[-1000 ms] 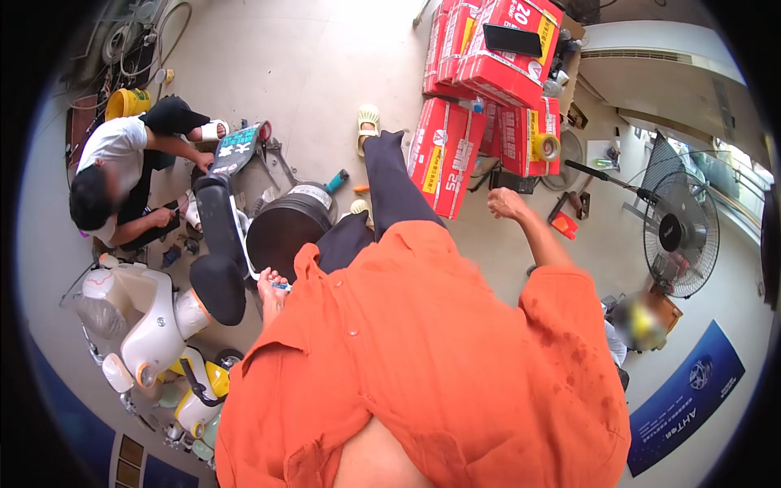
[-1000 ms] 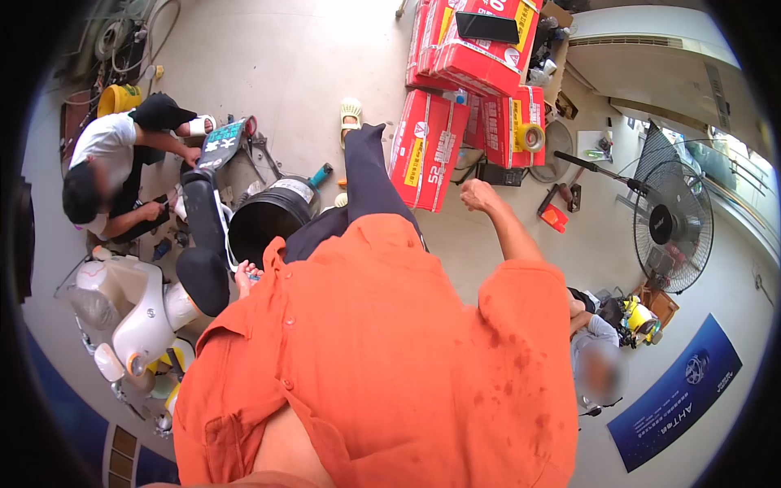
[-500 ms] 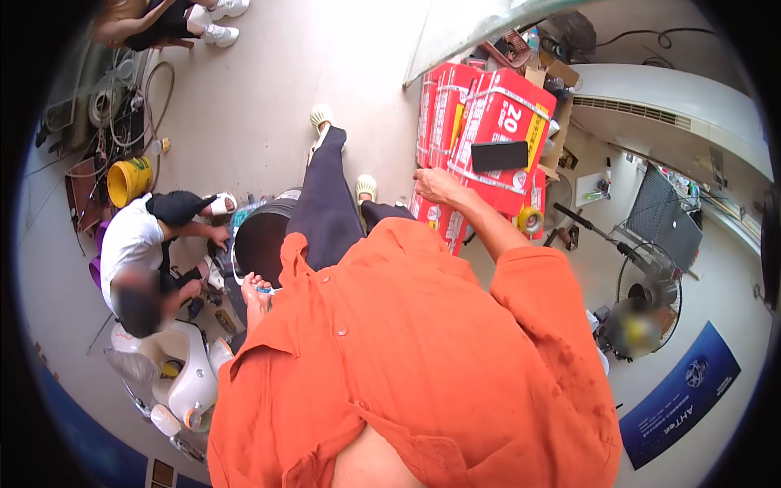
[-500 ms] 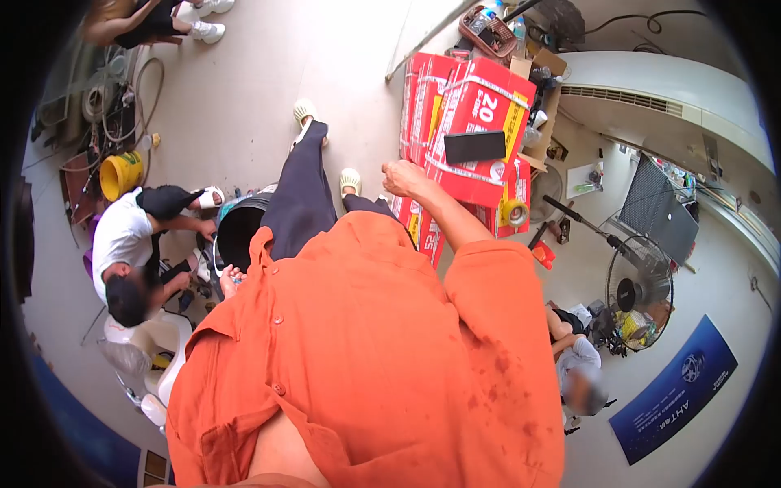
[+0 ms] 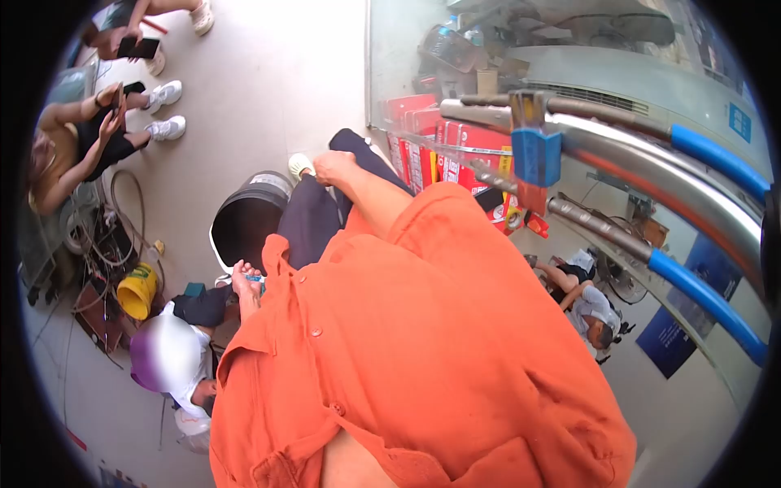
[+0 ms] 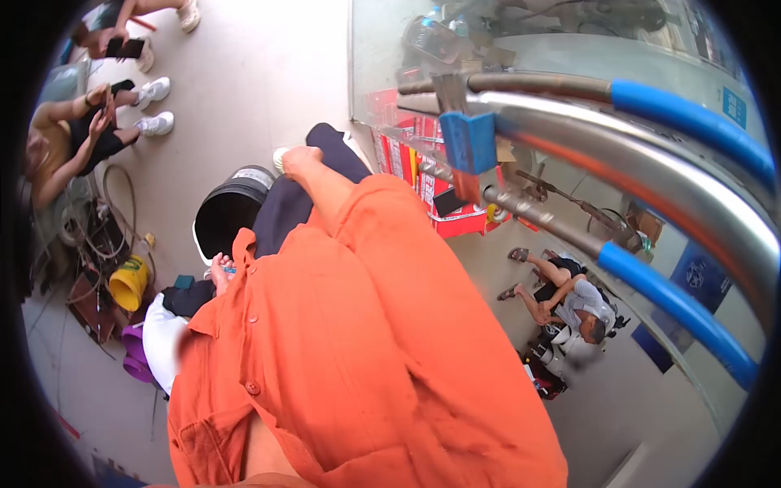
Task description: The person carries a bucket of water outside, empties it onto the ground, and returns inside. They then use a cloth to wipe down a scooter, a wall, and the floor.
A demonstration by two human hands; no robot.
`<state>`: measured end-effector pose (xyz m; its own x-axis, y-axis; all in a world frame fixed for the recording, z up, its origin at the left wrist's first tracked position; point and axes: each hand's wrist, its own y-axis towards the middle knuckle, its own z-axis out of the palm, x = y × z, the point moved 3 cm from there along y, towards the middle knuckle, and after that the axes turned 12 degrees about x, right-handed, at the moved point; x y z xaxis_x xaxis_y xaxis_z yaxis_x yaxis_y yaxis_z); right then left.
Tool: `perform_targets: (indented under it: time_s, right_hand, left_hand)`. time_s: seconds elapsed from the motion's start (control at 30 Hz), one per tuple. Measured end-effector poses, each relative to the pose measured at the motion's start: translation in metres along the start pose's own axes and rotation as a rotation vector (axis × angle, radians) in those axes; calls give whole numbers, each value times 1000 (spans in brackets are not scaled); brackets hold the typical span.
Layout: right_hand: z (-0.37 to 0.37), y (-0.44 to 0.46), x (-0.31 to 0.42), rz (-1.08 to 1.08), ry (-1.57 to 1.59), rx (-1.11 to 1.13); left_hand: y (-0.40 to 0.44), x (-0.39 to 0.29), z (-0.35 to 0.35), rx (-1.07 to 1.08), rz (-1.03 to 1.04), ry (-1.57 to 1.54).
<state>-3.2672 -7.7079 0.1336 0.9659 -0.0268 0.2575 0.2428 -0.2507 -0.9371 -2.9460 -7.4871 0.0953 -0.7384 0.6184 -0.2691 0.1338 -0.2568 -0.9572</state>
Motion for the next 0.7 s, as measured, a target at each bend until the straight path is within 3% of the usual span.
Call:
perform_targets:
  time_s: [0.17, 0.23, 0.3, 0.33, 0.37, 0.7]
  right_hand:
    - [-114, 39, 22, 76, 34, -49]
    - [-159, 59, 18, 12, -113, 89]
    - [-207, 79, 0, 93, 128, 55]
    - [-227, 88, -11, 145, 208, -90]
    - [-252, 91, -18, 177, 245, -49]
    - [-494, 108, -57, 182, 318, -83]
  left_hand:
    - [57, -95, 74, 48, 35, 44]
    - [62, -138, 122, -2, 34, 69]
    - [65, -173, 166, -38, 75, 122]
    - [79, -188, 180, -22, 68, 159]
    - [85, -197, 191, -12, 52, 200]
    - [135, -335, 354, -100, 53, 162]
